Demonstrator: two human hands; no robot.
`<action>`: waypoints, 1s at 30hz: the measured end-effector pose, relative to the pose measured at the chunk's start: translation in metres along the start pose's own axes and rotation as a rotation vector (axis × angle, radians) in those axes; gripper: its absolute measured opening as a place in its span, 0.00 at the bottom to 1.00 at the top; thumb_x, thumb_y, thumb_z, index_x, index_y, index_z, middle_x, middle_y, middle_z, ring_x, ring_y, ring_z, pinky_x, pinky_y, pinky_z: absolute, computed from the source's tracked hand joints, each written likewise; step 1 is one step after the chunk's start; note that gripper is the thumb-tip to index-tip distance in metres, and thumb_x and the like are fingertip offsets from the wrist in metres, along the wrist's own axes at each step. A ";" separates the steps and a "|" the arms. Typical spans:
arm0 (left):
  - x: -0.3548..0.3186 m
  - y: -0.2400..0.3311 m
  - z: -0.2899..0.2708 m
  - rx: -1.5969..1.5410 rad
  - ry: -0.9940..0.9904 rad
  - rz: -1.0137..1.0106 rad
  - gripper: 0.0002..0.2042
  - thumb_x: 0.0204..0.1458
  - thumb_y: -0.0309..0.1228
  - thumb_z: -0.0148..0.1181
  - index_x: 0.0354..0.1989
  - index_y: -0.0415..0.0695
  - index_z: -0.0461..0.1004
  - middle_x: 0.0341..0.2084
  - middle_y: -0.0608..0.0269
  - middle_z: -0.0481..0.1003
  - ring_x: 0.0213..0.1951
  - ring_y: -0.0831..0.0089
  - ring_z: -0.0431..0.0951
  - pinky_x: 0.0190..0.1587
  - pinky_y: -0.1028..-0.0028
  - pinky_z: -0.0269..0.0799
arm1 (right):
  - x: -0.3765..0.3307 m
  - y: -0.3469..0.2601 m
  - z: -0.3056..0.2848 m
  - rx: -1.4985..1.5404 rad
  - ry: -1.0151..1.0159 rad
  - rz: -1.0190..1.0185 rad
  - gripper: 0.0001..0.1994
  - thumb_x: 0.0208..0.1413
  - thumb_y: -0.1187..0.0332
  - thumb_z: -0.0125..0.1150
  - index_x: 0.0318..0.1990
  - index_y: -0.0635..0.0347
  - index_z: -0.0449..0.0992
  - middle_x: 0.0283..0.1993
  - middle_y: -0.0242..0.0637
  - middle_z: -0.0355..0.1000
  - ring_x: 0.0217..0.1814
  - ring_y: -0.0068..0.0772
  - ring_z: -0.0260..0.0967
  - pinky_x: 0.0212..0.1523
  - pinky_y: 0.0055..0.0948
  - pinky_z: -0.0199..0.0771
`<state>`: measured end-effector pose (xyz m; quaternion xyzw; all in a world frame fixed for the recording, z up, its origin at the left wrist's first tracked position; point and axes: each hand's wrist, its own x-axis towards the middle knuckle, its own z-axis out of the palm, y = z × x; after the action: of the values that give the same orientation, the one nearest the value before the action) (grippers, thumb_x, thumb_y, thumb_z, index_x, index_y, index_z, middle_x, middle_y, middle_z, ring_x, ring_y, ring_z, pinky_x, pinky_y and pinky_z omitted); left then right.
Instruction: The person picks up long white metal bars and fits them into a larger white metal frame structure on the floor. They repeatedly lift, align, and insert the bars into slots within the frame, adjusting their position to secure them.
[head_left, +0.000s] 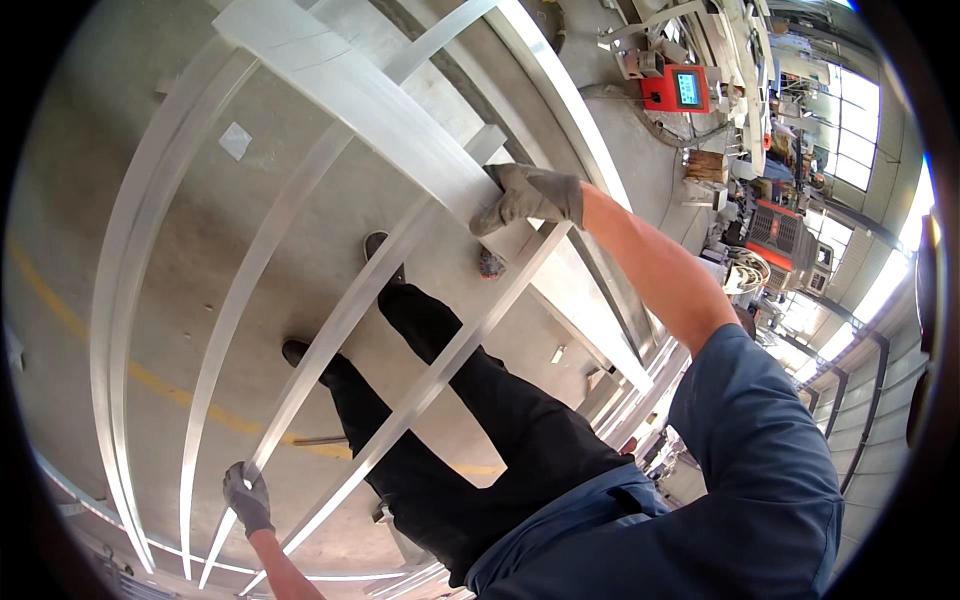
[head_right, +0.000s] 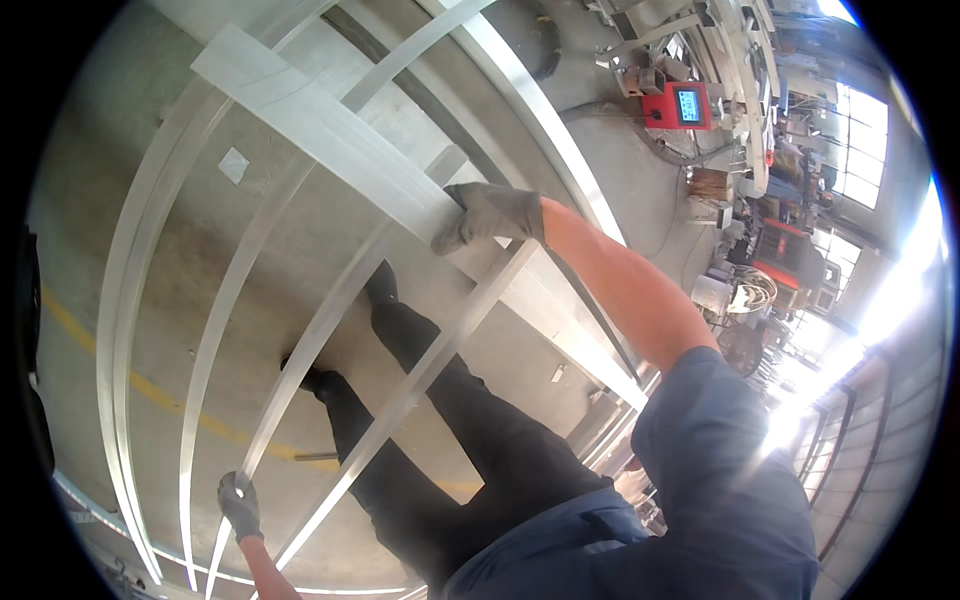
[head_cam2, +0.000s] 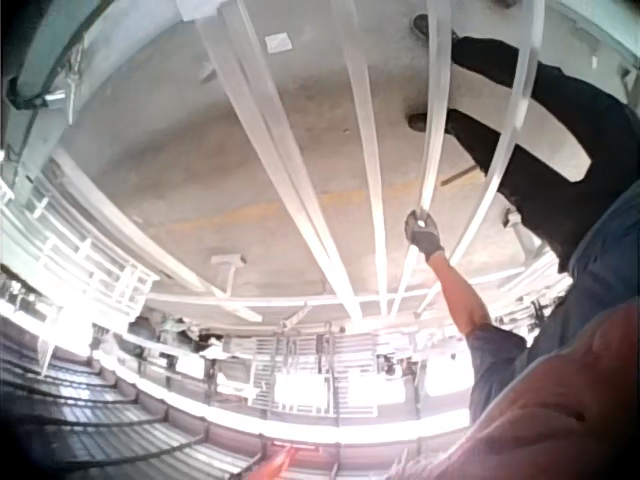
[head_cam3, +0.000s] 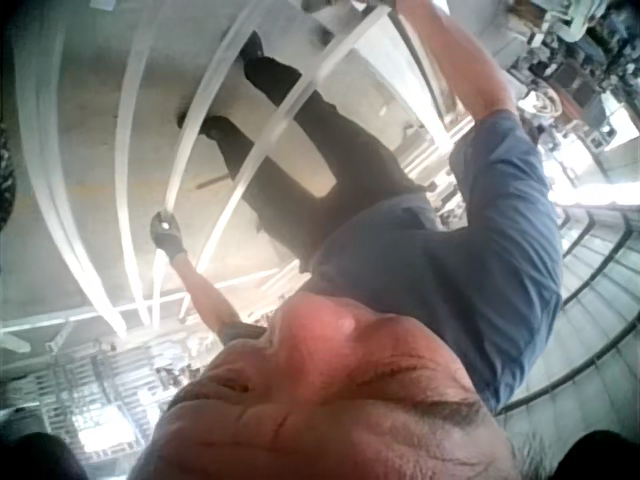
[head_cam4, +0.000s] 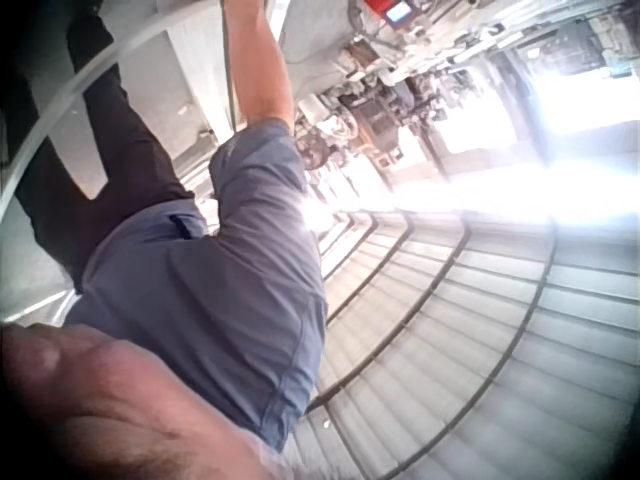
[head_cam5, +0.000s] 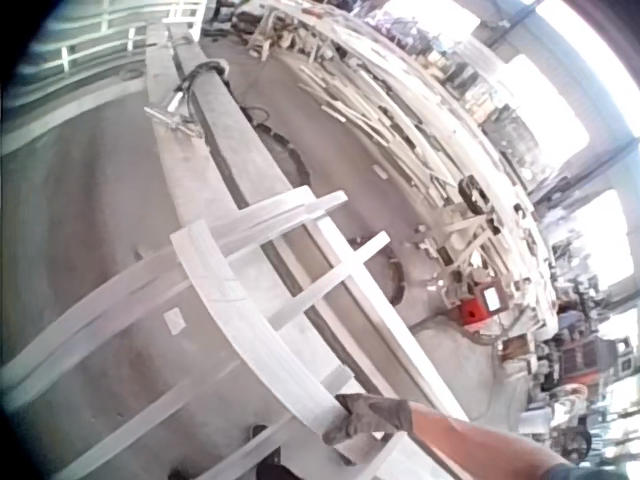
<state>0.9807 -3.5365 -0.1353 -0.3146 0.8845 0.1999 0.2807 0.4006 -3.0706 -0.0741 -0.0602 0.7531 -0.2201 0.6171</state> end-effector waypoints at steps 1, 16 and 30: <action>-0.001 0.007 0.003 -0.023 -0.005 -0.007 0.09 0.57 0.31 0.63 0.43 0.41 0.77 0.36 0.51 0.78 0.41 0.49 0.77 0.46 0.54 0.72 | 0.003 0.004 0.002 0.067 0.008 -0.021 0.38 0.46 0.56 0.80 0.65 0.60 0.73 0.58 0.41 0.78 0.62 0.37 0.73 0.60 0.35 0.74; 0.054 0.226 -0.017 -0.122 0.033 0.289 0.17 0.56 0.30 0.65 0.53 0.39 0.75 0.41 0.47 0.79 0.44 0.46 0.78 0.49 0.52 0.72 | -0.005 0.008 -0.007 0.131 -0.079 0.070 0.35 0.47 0.54 0.76 0.63 0.57 0.73 0.57 0.40 0.75 0.60 0.38 0.73 0.53 0.42 0.79; -0.065 0.234 0.004 -0.050 -0.036 0.337 0.37 0.45 0.48 0.74 0.62 0.39 0.72 0.51 0.47 0.77 0.57 0.47 0.74 0.63 0.49 0.66 | -0.106 0.073 0.001 -0.164 0.862 0.073 0.29 0.65 0.46 0.60 0.60 0.62 0.75 0.57 0.47 0.75 0.55 0.45 0.76 0.55 0.41 0.75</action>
<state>0.8678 -3.3366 -0.0566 -0.1649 0.9143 0.2717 0.2509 0.4391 -2.9673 -0.0078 0.0149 0.9584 -0.1426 0.2470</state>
